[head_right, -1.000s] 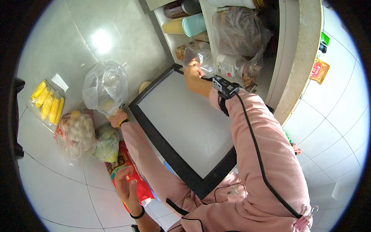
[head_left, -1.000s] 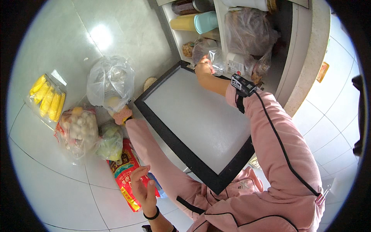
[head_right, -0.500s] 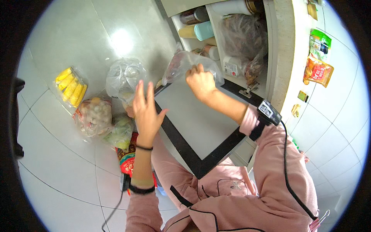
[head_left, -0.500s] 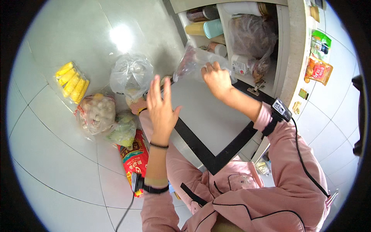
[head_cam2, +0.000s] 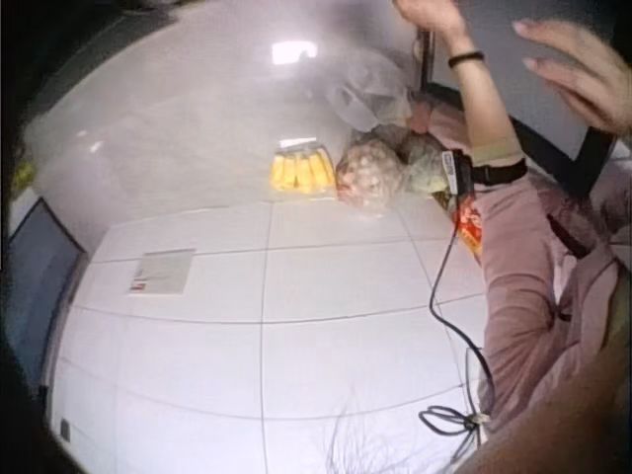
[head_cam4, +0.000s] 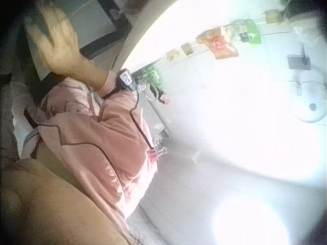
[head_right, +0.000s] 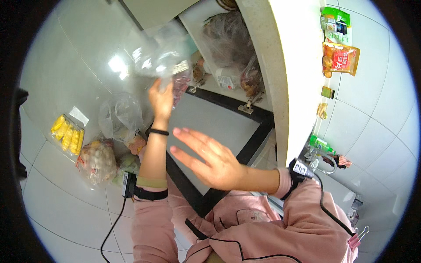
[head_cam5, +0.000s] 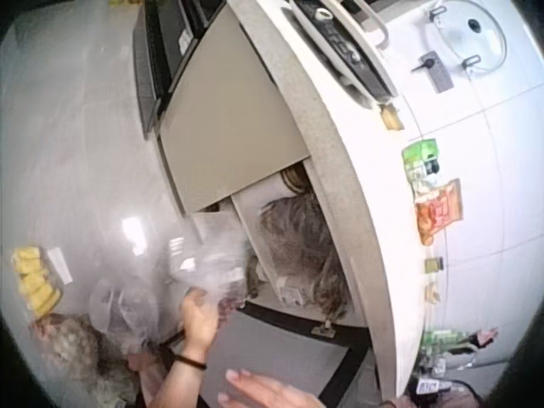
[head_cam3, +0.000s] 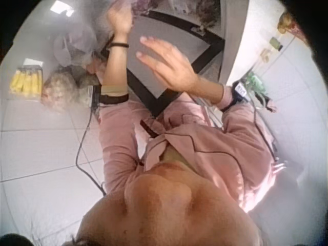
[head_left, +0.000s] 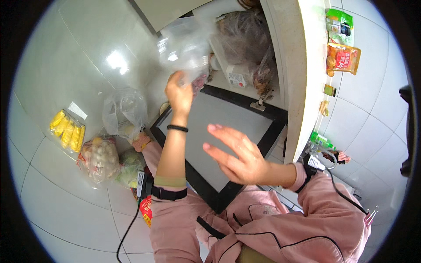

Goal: The person washes a wooden cutting board under running water, then retrieves a bowl and a bag of rice from a cabinet. They pour rice into the bowl and place the bowl on the counter.

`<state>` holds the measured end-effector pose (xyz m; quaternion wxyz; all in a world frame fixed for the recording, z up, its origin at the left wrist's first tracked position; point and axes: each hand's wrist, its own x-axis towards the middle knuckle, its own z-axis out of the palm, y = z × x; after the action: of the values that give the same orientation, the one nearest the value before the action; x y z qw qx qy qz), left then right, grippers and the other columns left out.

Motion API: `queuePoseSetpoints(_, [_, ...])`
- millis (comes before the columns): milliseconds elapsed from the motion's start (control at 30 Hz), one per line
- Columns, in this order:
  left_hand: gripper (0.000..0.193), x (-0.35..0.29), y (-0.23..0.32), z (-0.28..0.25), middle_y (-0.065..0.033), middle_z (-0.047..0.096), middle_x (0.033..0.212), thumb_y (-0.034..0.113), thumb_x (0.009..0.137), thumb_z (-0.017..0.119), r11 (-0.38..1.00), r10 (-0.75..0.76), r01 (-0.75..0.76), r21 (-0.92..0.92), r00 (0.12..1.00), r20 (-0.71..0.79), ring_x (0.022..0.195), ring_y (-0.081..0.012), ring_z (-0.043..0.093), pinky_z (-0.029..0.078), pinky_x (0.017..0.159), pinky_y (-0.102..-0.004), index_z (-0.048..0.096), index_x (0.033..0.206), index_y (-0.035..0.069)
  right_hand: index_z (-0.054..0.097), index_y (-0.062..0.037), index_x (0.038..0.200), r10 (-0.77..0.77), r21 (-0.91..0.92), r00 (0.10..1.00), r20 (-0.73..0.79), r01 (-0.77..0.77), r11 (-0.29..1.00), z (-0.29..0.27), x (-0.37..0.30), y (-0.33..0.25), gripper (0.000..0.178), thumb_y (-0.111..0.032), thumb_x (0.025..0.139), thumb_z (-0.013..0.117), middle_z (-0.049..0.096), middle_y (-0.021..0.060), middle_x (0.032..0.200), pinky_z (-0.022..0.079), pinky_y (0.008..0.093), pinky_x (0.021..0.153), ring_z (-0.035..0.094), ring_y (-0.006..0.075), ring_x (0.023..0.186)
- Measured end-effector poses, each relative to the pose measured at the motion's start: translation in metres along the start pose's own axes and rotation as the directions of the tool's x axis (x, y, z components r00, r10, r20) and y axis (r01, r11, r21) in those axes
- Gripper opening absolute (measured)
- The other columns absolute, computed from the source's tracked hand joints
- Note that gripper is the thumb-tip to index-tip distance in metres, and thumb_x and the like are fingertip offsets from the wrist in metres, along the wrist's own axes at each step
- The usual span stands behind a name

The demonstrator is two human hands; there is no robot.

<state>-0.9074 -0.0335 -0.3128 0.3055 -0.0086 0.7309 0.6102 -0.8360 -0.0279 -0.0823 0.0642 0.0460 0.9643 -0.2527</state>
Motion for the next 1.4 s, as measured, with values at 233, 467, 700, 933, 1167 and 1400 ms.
queuePoseSetpoints(233, [0.044,0.034,0.053,0.147,-0.0197,0.068,0.107,0.018,0.080,0.071,0.879,0.102,0.156,-0.450,0.861,0.498,0.097,-0.0269,0.066,0.051,0.082,-0.0377,0.061,0.120,0.002,0.059,0.0040,0.116,0.227,0.121,0.974,-0.023,-0.222,0.967,-0.016,-0.039,0.013,0.044,0.007,0.072,0.065,0.050,0.0259,0.130,0.051,0.0393,0.087,0.059,0.0381,0.106])
queuePoseSetpoints(467, [0.038,0.014,0.078,0.283,-0.0238,0.066,0.102,0.020,0.083,0.066,0.881,0.463,-0.339,-0.330,0.765,0.448,0.100,-0.0396,0.062,0.049,0.086,-0.0428,0.060,0.114,-0.001,0.061,0.0058,0.110,0.380,0.306,0.923,-0.065,-0.344,0.888,-0.027,-0.049,0.021,0.049,0.014,0.062,0.060,0.054,0.0259,0.126,0.049,0.0415,0.089,0.059,0.0386,0.106])
queuePoseSetpoints(700, [0.024,-0.005,0.090,0.287,-0.0180,0.066,0.094,0.012,0.080,0.063,0.790,0.585,-0.441,-0.426,0.750,0.309,0.091,-0.0373,0.063,0.050,0.081,-0.0423,0.063,0.102,0.002,0.063,0.0040,0.104,0.515,0.278,0.847,-0.133,-0.467,0.839,-0.033,-0.059,0.039,0.043,0.016,0.062,0.060,0.060,0.0248,0.116,0.050,0.0391,0.086,0.062,0.0375,0.102])
queuePoseSetpoints(933, [0.011,-0.007,0.008,0.171,-0.0118,0.066,0.088,0.007,0.078,0.060,0.837,0.520,-0.477,-0.267,0.846,0.117,0.084,-0.0328,0.064,0.051,0.076,-0.0428,0.063,0.089,0.006,0.062,0.0054,0.099,0.365,0.272,0.921,-0.140,-0.318,0.908,-0.037,-0.058,0.049,0.034,0.015,0.067,0.063,0.063,0.0210,0.109,0.053,0.0354,0.079,0.065,0.0316,0.094])
queuePoseSetpoints(1167, [0.024,0.016,-0.156,0.135,-0.0183,0.060,0.105,0.014,0.083,0.064,0.930,-0.085,-0.021,0.368,0.959,0.271,0.092,-0.0366,0.061,0.049,0.083,-0.0449,0.062,0.105,0.004,0.062,0.0051,0.103,0.417,0.299,0.908,0.046,-0.411,0.861,-0.014,-0.056,0.063,0.035,0.011,0.069,0.068,0.062,0.0208,0.113,0.052,0.0344,0.082,0.064,0.0305,0.098])
queuePoseSetpoints(1400, [0.058,0.072,-0.137,0.247,-0.0180,0.046,0.136,0.017,0.084,0.060,0.948,0.087,-0.216,0.235,0.883,0.461,0.124,-0.0407,0.043,0.034,0.106,-0.0436,0.040,0.138,0.006,0.060,0.0010,0.113,0.549,0.248,0.817,0.179,-0.577,0.778,-0.012,-0.055,0.074,0.045,0.002,0.070,0.074,0.062,0.0200,0.117,0.049,0.0357,0.089,0.062,0.0303,0.104])
